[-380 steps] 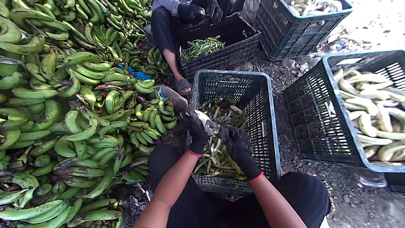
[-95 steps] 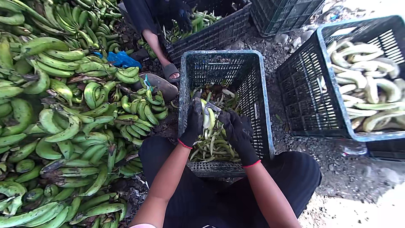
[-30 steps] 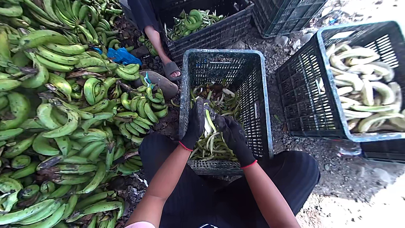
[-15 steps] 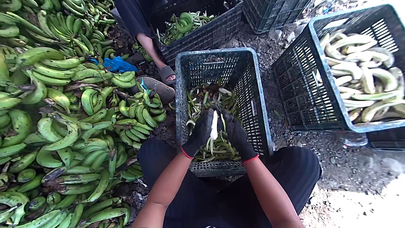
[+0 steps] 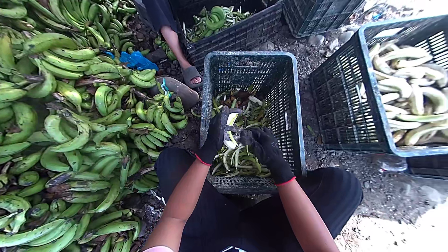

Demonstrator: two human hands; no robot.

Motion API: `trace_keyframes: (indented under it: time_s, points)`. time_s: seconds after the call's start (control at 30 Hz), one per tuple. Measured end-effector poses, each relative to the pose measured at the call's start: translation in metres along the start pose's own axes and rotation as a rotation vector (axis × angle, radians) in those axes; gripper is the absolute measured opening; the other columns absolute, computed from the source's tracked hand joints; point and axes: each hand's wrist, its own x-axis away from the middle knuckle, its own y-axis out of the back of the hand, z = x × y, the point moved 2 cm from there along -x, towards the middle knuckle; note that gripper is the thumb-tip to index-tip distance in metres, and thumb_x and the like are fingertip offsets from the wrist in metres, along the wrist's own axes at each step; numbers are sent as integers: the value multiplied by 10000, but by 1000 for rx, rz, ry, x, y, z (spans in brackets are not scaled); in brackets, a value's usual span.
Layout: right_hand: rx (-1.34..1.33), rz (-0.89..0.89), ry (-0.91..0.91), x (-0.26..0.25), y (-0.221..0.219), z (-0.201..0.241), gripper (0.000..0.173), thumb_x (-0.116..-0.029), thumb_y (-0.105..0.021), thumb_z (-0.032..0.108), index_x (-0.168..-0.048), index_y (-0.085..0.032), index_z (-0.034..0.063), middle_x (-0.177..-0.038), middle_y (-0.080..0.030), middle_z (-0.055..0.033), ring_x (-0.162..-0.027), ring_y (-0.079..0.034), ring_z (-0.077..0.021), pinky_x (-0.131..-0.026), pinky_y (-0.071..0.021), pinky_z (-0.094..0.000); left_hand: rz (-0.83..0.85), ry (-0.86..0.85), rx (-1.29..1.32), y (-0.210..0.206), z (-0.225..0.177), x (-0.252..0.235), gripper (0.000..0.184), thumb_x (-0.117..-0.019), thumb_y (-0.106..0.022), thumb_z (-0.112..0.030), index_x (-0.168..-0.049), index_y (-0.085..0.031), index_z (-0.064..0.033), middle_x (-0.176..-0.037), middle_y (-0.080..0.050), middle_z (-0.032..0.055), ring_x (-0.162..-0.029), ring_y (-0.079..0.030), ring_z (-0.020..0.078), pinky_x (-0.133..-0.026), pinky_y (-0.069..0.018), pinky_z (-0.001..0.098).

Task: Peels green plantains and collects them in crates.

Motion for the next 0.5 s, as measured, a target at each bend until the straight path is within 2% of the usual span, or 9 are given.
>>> trace_keyframes:
  time_s: [0.07, 0.13, 0.17, 0.23, 0.3, 0.37, 0.43, 0.47, 0.5]
  points:
    - [-136, -14, -115, 0, -5, -1, 615, -979, -467, 657, -1267, -695, 164, -1184, -667, -157, -1109, -619, -361, -881, -487, -634, -1, -29, -53, -8, 3, 7, 625, -1104, -151, -481, -1301, -643, -152, -1054, -716, 51, -853, -673, 125, -753, -579, 338]
    - [-335, -37, -228, 1, -11, -7, 624, -986, -427, 685, -1169, -676, 144, -964, -660, -99, -851, -625, -252, -707, -506, -514, -21, -38, -183, -15, 6, 13, 594, -1113, -180, -464, -1293, -608, -93, -1090, -669, 111, -938, -654, 192, -829, -561, 429]
    - [-431, -14, -264, 1, -13, -12, 616, -1007, -414, 666, -1190, -650, 127, -938, -657, -110, -802, -620, -247, -673, -510, -498, -20, -34, -229, -19, 6, 14, 577, -1114, -208, -447, -1277, -615, -71, -1030, -664, 131, -881, -652, 211, -789, -562, 443]
    - [-498, 12, -286, 5, -10, -19, 637, -1011, -376, 680, -1241, -624, 140, -958, -658, -115, -809, -617, -250, -672, -509, -496, 18, -4, -170, -24, 6, 11, 562, -1115, -202, -437, -1223, -638, -100, -809, -650, 66, -638, -620, 154, -596, -561, 349]
    - [-424, 0, -301, 12, 8, -15, 732, -974, -335, 761, -1261, -620, 150, -996, -681, -133, -837, -644, -286, -674, -517, -531, 63, 28, -83, -19, 7, 4, 549, -1114, -180, -386, -1289, -618, -104, -821, -668, 47, -634, -633, 140, -603, -577, 327]
    - [-228, -11, -352, 2, 34, -13, 789, -925, -353, 824, -1159, -666, 139, -938, -675, -136, -859, -648, -323, -716, -489, -607, 33, 43, -272, -3, 7, -1, 526, -1119, -229, -415, -1330, -623, -139, -970, -699, 71, -802, -677, 174, -741, -587, 393]
    - [29, 42, -370, -4, 70, -6, 795, -906, -394, 835, -1079, -713, 127, -935, -704, -155, -928, -670, -369, -799, -467, -673, 21, 40, -541, 16, 7, 4, 528, -1099, -326, -492, -1411, -577, -147, -1271, -653, 164, -1142, -635, 308, -982, -492, 555]
    - [129, 77, -364, -3, 85, -7, 787, -900, -407, 837, -986, -702, 112, -884, -687, -155, -892, -665, -371, -776, -463, -663, 4, 19, -650, 22, 7, 5, 525, -1094, -376, -470, -1424, -564, -109, -1312, -632, 212, -1201, -608, 373, -1022, -452, 606]
    - [192, 123, -363, 0, 97, -9, 787, -899, -428, 829, -933, -698, 90, -865, -680, -169, -880, -663, -380, -769, -469, -666, -11, 6, -755, 25, 8, 4, 519, -1090, -400, -458, -1410, -571, -87, -1260, -643, 242, -1161, -616, 415, -988, -457, 637]
